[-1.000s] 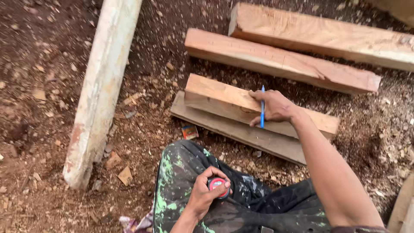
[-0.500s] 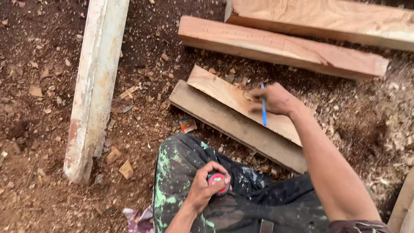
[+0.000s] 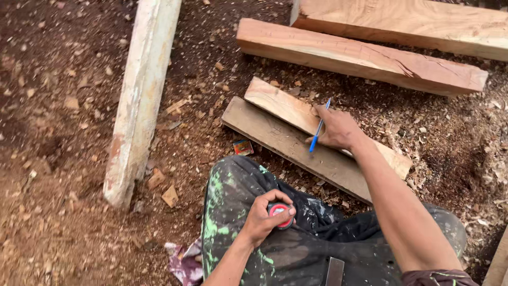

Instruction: The person sits on the ground with wooden planks, pulls out a tape measure, and measures the length of planks one at a time, holding the tape against the wood and marking measured points with a pen. They reposition planks between measurements and use a metal square at times while marking.

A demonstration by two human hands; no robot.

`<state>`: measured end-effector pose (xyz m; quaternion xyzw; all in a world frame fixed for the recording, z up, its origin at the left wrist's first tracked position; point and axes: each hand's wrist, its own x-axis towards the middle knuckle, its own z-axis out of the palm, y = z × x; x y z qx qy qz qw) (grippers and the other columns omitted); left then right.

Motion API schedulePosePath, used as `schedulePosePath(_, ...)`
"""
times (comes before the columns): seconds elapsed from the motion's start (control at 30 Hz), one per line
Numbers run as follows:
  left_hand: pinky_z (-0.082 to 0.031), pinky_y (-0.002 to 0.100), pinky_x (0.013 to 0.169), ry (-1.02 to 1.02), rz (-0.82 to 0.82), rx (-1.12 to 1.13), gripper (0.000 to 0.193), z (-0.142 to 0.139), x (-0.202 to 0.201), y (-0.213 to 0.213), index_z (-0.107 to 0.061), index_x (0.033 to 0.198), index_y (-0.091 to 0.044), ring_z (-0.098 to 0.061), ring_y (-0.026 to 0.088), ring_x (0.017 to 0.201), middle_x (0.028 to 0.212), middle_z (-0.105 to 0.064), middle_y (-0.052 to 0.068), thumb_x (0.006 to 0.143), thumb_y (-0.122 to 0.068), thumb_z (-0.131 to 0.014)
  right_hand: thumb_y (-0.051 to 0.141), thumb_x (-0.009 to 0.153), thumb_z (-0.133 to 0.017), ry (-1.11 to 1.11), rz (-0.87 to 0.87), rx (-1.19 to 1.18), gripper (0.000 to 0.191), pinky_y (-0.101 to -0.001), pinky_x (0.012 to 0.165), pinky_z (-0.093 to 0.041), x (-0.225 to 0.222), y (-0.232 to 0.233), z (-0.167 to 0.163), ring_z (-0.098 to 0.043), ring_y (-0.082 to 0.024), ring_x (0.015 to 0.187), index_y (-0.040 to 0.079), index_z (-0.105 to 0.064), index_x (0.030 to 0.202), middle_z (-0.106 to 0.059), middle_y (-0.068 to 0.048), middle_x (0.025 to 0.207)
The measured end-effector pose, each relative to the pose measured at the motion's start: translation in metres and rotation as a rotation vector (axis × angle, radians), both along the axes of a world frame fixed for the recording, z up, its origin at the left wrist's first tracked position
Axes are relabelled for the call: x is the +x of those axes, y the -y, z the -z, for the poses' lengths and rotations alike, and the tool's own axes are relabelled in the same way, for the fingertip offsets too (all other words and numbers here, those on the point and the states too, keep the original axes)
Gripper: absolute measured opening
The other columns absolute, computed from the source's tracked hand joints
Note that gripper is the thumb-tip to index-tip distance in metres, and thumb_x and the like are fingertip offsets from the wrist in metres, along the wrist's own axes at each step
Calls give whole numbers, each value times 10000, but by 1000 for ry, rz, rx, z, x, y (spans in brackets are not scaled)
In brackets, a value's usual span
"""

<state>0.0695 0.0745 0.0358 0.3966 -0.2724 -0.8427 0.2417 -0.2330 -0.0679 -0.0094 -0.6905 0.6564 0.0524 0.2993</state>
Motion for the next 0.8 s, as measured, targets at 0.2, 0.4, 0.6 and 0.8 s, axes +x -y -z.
schedulePosePath(0.2,-589,286,765,58,50,-139,239,0,2,2,-670,1025,11,-701,136,840,930,-705,52,879,-99,-825,430,605,-856,95,-285,-228,914,-511,859,-546,9,-5,35,-681,-448,1026,102,-490,1376,-704,-239,1127)
schedulePosePath(0.4,-602,298,729,17,59,-84,253,6,7,-9,-664,1029,-7,-724,145,789,898,-706,58,851,-112,-812,530,534,-934,78,-148,-321,1071,-616,873,-480,27,-26,34,-657,-469,1021,46,-511,1391,-683,-259,1133)
schedulePosePath(0.6,-596,291,722,95,21,-235,204,-1,1,-9,-693,966,-26,-693,133,800,895,-692,41,822,-109,-812,264,843,-748,38,-134,-464,407,-460,804,-523,77,-128,-21,-644,-363,932,72,-640,1185,-667,-182,989)
schedulePosePath(0.8,-537,246,770,168,29,-326,236,-6,5,-18,-703,953,-48,-644,91,849,919,-679,21,847,-211,-837,77,672,-667,-258,-155,-651,785,-396,908,-542,101,-137,-20,-609,-328,1119,4,-469,1428,-633,-178,1214)
